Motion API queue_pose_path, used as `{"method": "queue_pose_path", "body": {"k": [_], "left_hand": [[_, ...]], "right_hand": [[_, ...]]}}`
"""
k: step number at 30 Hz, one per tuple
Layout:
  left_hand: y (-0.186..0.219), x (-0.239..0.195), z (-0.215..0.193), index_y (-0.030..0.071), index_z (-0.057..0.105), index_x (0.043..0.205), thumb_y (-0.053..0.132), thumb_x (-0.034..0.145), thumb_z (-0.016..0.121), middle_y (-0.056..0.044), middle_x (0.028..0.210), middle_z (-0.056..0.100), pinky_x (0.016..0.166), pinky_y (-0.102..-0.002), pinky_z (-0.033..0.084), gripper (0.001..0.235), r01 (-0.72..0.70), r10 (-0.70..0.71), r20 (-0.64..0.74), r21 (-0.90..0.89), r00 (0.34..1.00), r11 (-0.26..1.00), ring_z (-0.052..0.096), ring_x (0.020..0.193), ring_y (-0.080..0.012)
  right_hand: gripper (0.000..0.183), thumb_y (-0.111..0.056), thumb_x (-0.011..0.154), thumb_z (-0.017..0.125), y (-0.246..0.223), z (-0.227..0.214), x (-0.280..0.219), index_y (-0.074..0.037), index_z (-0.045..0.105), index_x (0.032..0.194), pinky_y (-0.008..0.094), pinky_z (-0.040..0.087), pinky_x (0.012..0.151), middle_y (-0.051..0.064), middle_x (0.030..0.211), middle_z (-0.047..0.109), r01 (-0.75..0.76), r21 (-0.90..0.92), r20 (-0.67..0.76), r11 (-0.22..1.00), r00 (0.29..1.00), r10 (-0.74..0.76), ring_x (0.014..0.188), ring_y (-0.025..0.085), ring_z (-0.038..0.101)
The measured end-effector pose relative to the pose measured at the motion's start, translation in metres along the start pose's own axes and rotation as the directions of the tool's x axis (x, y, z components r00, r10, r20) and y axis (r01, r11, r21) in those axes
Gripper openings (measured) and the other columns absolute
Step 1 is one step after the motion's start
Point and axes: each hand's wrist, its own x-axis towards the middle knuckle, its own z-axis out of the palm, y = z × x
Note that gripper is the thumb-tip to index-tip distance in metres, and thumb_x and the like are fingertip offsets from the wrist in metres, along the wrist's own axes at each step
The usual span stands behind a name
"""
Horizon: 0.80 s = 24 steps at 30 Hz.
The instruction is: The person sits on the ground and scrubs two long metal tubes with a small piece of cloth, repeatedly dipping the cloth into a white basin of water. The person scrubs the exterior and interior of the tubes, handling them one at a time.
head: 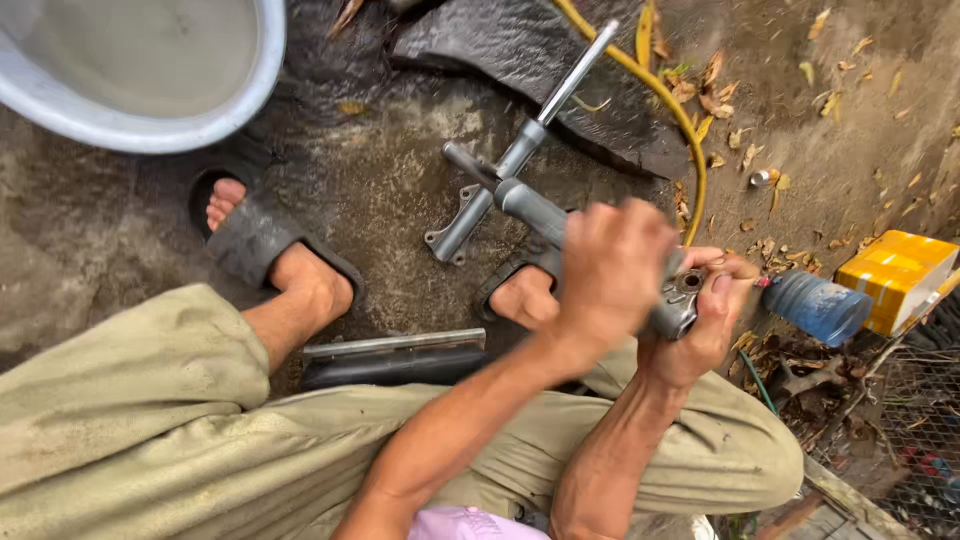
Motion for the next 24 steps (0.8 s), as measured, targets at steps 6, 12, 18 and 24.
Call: {"method": "queue_pose_path", "body": {"k": [6,12,18,24], "left_hand": [[-0.036,0.009,-0.026,0.016,0.054,0.096,0.026,0.103,0.053,-0.009,0.077,0.065,0.082,-0.047,0.044,0.013,0.21,-0.201,0.141,-0.054,0.969,0.976,0.063,0.085,-0.0312],[-0.028,0.0,-0.029,0.016,0.055,0.101,0.036,0.101,0.05,-0.01,0.078,0.061,0.078,-0.053,0.045,0.021,0.157,-0.166,0.098,0.098,0.981,0.983,0.065,0.08,-0.0361],[0.014,-0.018,-0.049,0.018,0.05,0.1,0.034,0.105,0.045,-0.009,0.082,0.063,0.095,-0.048,0.045,0.018,0.061,-0.066,0.091,0.052,0.994,0.997,0.062,0.103,-0.0313],[-0.022,-0.004,-0.06,0.005,0.053,0.102,0.013,0.101,0.052,-0.022,0.081,0.067,0.079,-0.057,0.042,0.007,0.159,-0.158,0.106,0.005,0.982,0.987,0.063,0.087,-0.0442]], "right_hand": [[0.016,-0.027,0.109,0.039,-0.014,0.007,-0.001,-0.012,0.037,0.112,0.041,0.054,0.092,0.011,0.09,0.045,-0.017,0.084,0.096,0.996,0.995,0.009,0.092,0.024,0.053],[0.026,-0.034,0.111,0.04,-0.024,0.006,-0.007,-0.008,0.036,0.113,0.043,0.056,0.093,0.011,0.096,0.044,0.032,-0.066,0.219,0.997,0.975,-0.017,0.096,0.026,0.055],[0.03,-0.033,0.111,0.036,-0.013,-0.012,-0.014,-0.003,0.038,0.116,0.045,0.047,0.1,0.013,0.097,0.044,0.136,-0.239,0.278,0.961,0.958,-0.066,0.096,0.025,0.048],[0.027,-0.029,0.11,0.037,-0.022,0.001,-0.02,-0.003,0.037,0.117,0.049,0.052,0.092,0.014,0.094,0.043,0.082,-0.134,0.285,0.988,0.958,-0.04,0.091,0.029,0.054]]}}
